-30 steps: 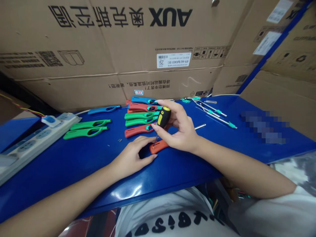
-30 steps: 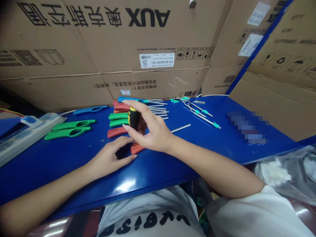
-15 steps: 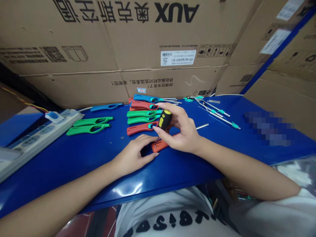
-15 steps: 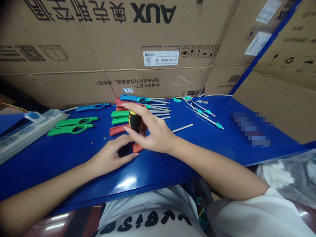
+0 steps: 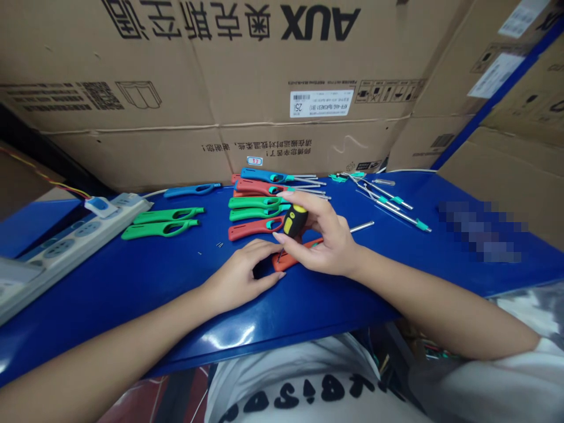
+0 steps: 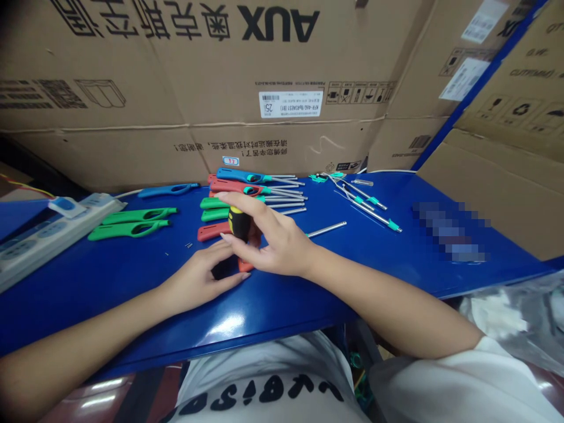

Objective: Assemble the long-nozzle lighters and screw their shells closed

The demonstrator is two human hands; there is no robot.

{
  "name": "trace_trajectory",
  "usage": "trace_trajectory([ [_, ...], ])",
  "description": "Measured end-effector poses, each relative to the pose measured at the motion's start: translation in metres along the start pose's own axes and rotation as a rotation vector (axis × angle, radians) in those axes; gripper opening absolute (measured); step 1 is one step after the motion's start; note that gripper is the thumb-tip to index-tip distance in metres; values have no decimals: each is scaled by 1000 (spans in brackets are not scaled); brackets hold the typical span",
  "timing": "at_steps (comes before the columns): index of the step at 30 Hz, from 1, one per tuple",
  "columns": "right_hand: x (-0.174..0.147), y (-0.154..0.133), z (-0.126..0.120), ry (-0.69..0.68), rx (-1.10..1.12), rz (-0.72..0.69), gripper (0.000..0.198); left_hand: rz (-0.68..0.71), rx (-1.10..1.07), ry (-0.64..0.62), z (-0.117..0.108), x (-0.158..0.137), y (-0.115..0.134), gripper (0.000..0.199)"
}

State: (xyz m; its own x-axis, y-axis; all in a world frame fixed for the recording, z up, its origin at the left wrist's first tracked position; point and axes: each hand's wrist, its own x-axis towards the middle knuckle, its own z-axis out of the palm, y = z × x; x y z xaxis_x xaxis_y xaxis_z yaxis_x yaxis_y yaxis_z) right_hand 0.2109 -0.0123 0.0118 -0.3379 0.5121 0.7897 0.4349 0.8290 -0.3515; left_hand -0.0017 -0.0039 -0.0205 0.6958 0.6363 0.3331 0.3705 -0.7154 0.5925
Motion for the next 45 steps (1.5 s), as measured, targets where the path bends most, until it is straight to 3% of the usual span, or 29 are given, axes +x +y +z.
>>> trace_trajectory([
  [7,7,-3,-6,-134,-36,-44,62,-13,-12,4,1,1,2,29],
  [12,29,-12,-17,-279,37,50,58,-28,-41,5,1,3,6,33],
  [16,42,-12,-19,-351,-231,61,41,-28,-48,4,1,3,8,36],
  [20,45,-9,-17,-327,-385,34,50,-9,-75,-5,2,3,7,41],
  [26,50,-11,-19,-440,-126,-29,52,-20,-78,-3,3,1,6,35],
  [32,53,-10,-14,-253,-350,-142,44,9,-103,22,4,0,4,44],
  [37,59,-14,-15,-340,-81,-86,39,-10,-95,7,3,0,5,39],
  [40,60,-12,-17,-283,-189,-98,29,-14,-88,-16,3,1,5,43],
  [42,59,-11,-18,-222,-325,-131,33,-16,-88,-25,3,1,5,43],
  [45,60,-12,-20,-287,-271,-95,35,-16,-87,-29,3,1,5,41],
])
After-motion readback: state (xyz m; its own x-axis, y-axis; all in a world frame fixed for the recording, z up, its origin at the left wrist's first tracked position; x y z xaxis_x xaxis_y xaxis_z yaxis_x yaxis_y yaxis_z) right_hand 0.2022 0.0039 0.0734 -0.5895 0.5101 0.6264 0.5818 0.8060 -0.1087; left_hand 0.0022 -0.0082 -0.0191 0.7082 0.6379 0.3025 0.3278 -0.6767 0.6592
